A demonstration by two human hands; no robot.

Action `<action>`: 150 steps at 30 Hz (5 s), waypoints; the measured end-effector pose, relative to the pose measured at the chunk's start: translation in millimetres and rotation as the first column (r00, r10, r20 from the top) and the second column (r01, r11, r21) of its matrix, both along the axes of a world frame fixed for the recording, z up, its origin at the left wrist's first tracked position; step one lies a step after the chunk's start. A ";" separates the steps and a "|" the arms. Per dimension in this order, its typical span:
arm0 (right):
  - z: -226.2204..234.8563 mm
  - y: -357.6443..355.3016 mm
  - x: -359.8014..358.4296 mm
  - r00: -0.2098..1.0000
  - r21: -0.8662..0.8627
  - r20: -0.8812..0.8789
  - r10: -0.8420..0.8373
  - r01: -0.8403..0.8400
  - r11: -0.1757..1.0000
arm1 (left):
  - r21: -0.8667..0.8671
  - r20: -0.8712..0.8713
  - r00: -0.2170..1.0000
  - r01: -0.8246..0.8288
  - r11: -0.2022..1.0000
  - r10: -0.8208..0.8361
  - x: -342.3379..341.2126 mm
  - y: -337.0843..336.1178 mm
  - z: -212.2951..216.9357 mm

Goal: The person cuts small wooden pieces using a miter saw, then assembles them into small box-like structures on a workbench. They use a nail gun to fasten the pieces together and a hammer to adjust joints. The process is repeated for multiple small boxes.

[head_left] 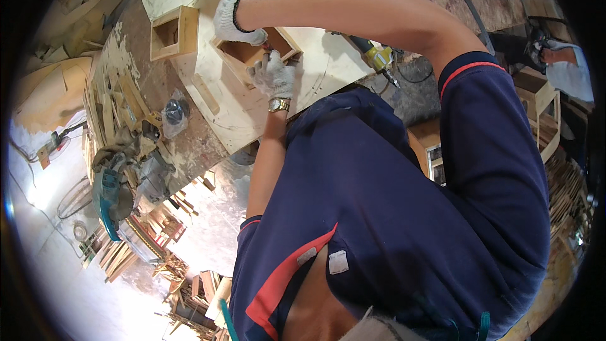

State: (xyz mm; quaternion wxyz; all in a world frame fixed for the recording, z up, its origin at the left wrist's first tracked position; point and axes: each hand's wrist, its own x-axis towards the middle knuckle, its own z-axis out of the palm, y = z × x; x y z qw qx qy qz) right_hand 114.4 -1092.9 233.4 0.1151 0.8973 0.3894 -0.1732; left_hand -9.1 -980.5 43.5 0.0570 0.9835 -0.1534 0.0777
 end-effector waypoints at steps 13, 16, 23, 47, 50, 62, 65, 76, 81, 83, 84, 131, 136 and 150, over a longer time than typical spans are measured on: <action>5.8 -8.2 -2.6 0.999 0.002 0.031 -0.016 0.016 1.000 | 0.059 0.101 0.993 0.060 0.996 -0.066 -6.2 3.8 6.2; 0.5 -8.7 -3.9 0.999 0.046 0.035 -0.018 0.016 0.999 | 0.079 0.105 0.994 0.034 0.996 -0.042 -7.5 0.0 7.7; -0.8 -10.9 -2.9 0.999 0.035 0.043 0.010 -0.011 0.999 | 0.060 0.099 0.995 0.008 0.998 -0.014 -7.8 -3.1 6.0; -27.3 13.9 -5.1 0.995 -0.044 0.024 0.094 -0.093 0.995 | 0.076 0.036 0.998 -0.060 0.995 0.057 -4.3 -4.4 -2.0; -29.5 14.7 -4.8 0.996 -0.046 0.015 0.090 -0.090 0.995 | 0.060 0.060 0.997 -0.045 0.997 0.042 -3.1 -2.6 -6.0; -38.0 15.2 -9.0 0.999 -0.015 0.002 0.041 -0.041 0.999 | 0.028 0.143 0.990 -0.014 1.000 0.010 -4.8 11.6 -31.3; -39.2 12.7 -7.8 1.000 0.011 0.006 -0.003 0.003 1.000 | 0.021 0.170 0.985 -0.015 1.000 0.012 -3.9 10.1 -35.5; -19.4 -118.8 -81.5 0.788 0.689 -0.167 -0.593 0.523 0.502 | -0.005 0.062 0.995 0.073 0.997 -0.073 -12.3 -0.2 25.4; -101.3 -174.1 -151.9 0.259 0.637 -0.666 -0.700 0.686 -0.352 | -0.070 -0.006 0.968 0.252 0.965 -0.253 -1.4 0.0 34.2; -110.3 -194.6 -171.4 0.055 0.554 -0.720 -0.691 0.644 -0.527 | -0.041 -0.032 0.950 0.309 0.950 -0.311 2.9 2.1 26.8; -127.3 -208.8 -179.9 -0.026 0.563 -0.725 -0.688 0.553 -0.614 | -0.030 -0.043 0.937 0.346 0.938 -0.347 5.0 2.2 23.0; -139.6 -87.2 -282.6 0.082 0.152 -0.763 -0.641 0.987 -0.054 | -0.227 -0.281 0.676 0.643 0.731 -0.681 50.1 12.3 27.5; -153.1 -44.8 -270.8 0.017 0.164 -0.695 -0.719 0.977 -0.135 | -0.207 -0.294 0.676 0.645 0.735 -0.676 49.2 10.9 27.4; -160.1 -29.2 -261.7 0.010 0.229 -0.657 -0.753 0.955 -0.187 | -0.262 -0.371 0.678 0.579 0.772 -0.635 49.1 6.8 33.5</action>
